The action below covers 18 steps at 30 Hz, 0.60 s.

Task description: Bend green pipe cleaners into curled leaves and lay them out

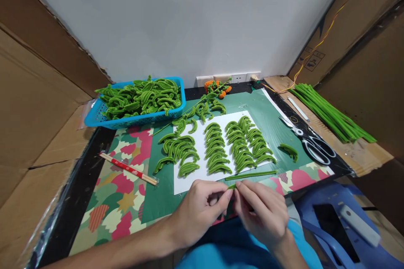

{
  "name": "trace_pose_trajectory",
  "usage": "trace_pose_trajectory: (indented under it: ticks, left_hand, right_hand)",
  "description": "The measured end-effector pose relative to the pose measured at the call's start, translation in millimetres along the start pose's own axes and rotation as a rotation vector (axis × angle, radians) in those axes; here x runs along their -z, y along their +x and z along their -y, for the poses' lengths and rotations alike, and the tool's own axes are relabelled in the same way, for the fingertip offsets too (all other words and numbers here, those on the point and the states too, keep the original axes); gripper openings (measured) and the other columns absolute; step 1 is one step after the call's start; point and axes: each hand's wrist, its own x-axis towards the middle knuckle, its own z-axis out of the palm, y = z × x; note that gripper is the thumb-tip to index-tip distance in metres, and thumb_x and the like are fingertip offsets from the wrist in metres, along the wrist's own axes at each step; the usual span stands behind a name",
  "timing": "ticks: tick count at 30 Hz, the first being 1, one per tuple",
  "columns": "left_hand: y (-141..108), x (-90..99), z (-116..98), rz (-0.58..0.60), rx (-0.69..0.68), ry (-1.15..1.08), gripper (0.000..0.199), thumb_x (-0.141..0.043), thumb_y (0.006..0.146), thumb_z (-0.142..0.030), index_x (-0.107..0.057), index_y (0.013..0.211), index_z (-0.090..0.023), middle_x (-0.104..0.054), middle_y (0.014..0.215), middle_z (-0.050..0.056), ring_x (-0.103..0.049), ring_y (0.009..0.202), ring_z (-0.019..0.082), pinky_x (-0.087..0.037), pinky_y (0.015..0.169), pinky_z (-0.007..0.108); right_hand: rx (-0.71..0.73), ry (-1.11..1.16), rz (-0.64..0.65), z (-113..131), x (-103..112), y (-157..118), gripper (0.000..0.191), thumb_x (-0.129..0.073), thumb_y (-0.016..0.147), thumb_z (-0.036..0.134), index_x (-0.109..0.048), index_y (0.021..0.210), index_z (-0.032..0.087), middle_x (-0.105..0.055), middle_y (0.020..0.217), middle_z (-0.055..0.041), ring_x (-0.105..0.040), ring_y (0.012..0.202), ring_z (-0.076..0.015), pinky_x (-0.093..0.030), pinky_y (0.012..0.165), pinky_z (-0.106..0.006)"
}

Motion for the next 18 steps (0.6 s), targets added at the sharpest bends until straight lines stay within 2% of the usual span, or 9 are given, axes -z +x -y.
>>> trace_pose_trajectory:
  ticks: [4, 10, 12, 14, 15, 18]
  left_hand:
    - [3, -0.6, -2, -0.017, -0.023, 0.007, 0.049, -0.055, 0.109, -0.042, -0.059, 0.067, -0.017, -0.045, 0.059, -0.004, -0.040, 0.057, 0.011, -0.030, 0.055, 0.025]
    - [3, -0.1, 0, -0.005, -0.016, -0.002, 0.045, -0.057, 0.109, -0.044, -0.073, 0.080, -0.013, -0.057, 0.065, -0.001, -0.043, 0.059, 0.011, -0.031, 0.055, 0.025]
    - [4, 1.1, 3, -0.006, 0.016, -0.055, 0.041, -0.059, 0.108, -0.045, -0.079, 0.093, -0.012, -0.063, 0.068, 0.000, -0.047, 0.060, 0.012, -0.034, 0.056, 0.025]
    - [5, 2.8, 6, -0.004, 0.045, -0.126, 0.041, -0.061, 0.108, -0.047, -0.082, 0.106, -0.013, -0.067, 0.071, 0.002, -0.054, 0.062, 0.014, -0.039, 0.058, 0.024]
    - [6, 3.6, 7, -0.001, 0.051, -0.151, 0.041, -0.061, 0.108, -0.049, -0.082, 0.108, -0.013, -0.068, 0.071, 0.002, -0.056, 0.063, 0.014, -0.040, 0.059, 0.024]
    - [7, 6.0, 10, 0.030, 0.043, -0.165, 0.043, -0.062, 0.109, -0.052, -0.083, 0.107, -0.014, -0.069, 0.071, 0.003, -0.059, 0.064, 0.015, -0.041, 0.059, 0.024]
  right_hand:
    - [-0.166, 0.105, 0.051, 0, 4, 7, 0.020, -0.073, 0.096, 0.004, -0.077, 0.110, 0.018, -0.085, 0.092, -0.0087, -0.082, 0.076, -0.0210, -0.069, 0.072, -0.032]
    - [-0.207, 0.137, 0.048, -3, 10, 9, 0.022, -0.075, 0.094, 0.003, -0.079, 0.109, 0.019, -0.085, 0.094, -0.0066, -0.082, 0.080, -0.0192, -0.066, 0.076, -0.028]
    - [-0.256, 0.140, 0.074, -12, 22, 10, 0.019, -0.075, 0.095, 0.006, -0.080, 0.107, 0.020, -0.084, 0.090, -0.0041, -0.078, 0.071, -0.0163, -0.063, 0.069, -0.027]
    - [-0.393, 0.128, 0.070, -26, 41, 10, 0.013, -0.076, 0.096, 0.012, -0.082, 0.103, 0.021, -0.079, 0.081, -0.0007, -0.064, 0.055, -0.0114, -0.053, 0.054, -0.024]
    - [-0.487, 0.100, 0.023, -35, 51, 10, 0.010, -0.077, 0.097, 0.016, -0.083, 0.101, 0.022, -0.075, 0.075, 0.0010, -0.055, 0.050, -0.0100, -0.046, 0.047, -0.024]
    - [-0.732, -0.011, -0.110, -61, 82, 7, 0.011, -0.083, 0.092, 0.030, -0.087, 0.096, 0.020, -0.070, 0.066, 0.0010, -0.051, 0.050, -0.0117, -0.041, 0.046, -0.025]
